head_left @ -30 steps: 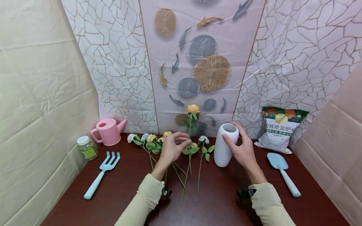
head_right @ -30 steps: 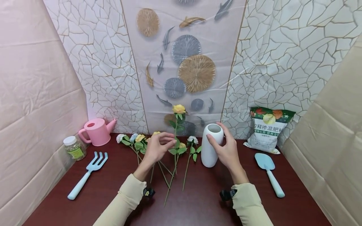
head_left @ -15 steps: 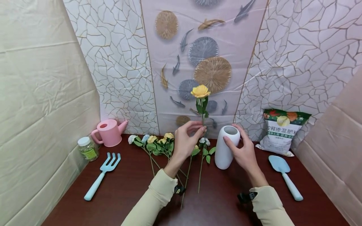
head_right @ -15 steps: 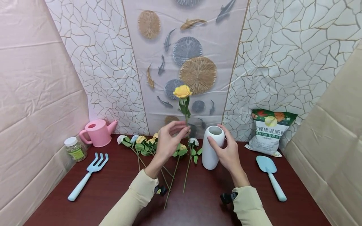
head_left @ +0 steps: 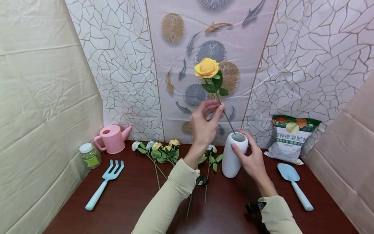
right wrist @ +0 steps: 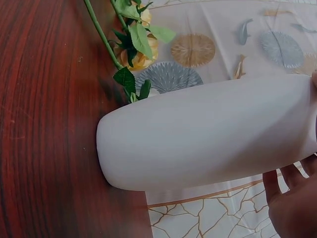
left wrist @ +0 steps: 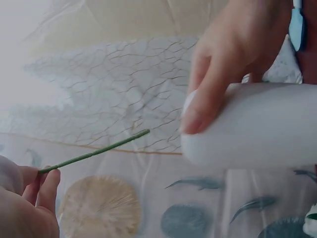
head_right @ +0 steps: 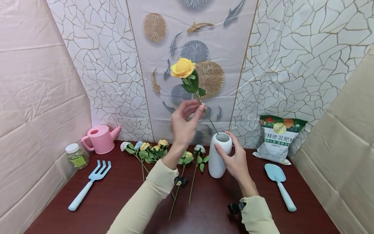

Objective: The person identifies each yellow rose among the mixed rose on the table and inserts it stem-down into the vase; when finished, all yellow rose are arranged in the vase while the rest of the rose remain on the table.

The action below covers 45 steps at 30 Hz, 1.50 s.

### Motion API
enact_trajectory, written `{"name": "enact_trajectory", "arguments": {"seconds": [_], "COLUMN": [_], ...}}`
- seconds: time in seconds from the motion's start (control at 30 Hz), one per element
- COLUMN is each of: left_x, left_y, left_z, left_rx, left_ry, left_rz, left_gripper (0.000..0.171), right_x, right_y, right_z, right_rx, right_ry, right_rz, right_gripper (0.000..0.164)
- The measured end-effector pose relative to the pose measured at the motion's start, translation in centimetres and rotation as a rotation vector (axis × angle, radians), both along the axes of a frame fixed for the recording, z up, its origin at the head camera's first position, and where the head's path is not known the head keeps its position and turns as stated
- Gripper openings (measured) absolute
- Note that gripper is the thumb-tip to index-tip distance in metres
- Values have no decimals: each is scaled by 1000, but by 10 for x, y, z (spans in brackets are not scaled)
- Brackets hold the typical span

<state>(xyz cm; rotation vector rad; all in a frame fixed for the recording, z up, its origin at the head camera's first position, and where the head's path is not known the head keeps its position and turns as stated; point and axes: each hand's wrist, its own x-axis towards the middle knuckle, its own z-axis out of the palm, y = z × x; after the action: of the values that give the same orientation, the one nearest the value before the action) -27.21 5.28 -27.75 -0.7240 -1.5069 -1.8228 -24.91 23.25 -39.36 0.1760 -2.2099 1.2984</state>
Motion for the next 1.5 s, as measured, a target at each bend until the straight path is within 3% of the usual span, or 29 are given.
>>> {"name": "enact_trajectory", "arguments": {"seconds": [0.2,0.3,0.5,0.77,0.93,1.1,1.27,1.5], "left_x": [-24,-28,-32,-33,-33,-30,-27,-29], "left_y": [22,29,36,41,41,28,3,-45], "left_z": [-32,-45,-63,-79,-85,-90,-97,-128], "left_rx": [-199,-288,-403,-495,-567,-581,-562,-642], "left_ry": [-3,-1,-47,-127,-138,-142,-167,-247], "left_rz": [49,66,96,136,182,180,174,185], "left_gripper": [20,18,13,12,15,15,13,10], "right_x": [-1,1,-1,-25,-28,-27,-27,-27], "right_y": [2,1,1,15,18,18,19,21], "right_z": [-3,-1,-1,-26,-31,-31,-32,-34], "right_rx": [-2,3,4,-10,-17,-36,-40,-39], "right_ry": [3,4,2,13,13,-45,-68,-81], "right_rz": [-4,-4,-3,-40,-44,-38,-46,-56], "right_gripper": [59,59,59,60,61,65,64,66]}}
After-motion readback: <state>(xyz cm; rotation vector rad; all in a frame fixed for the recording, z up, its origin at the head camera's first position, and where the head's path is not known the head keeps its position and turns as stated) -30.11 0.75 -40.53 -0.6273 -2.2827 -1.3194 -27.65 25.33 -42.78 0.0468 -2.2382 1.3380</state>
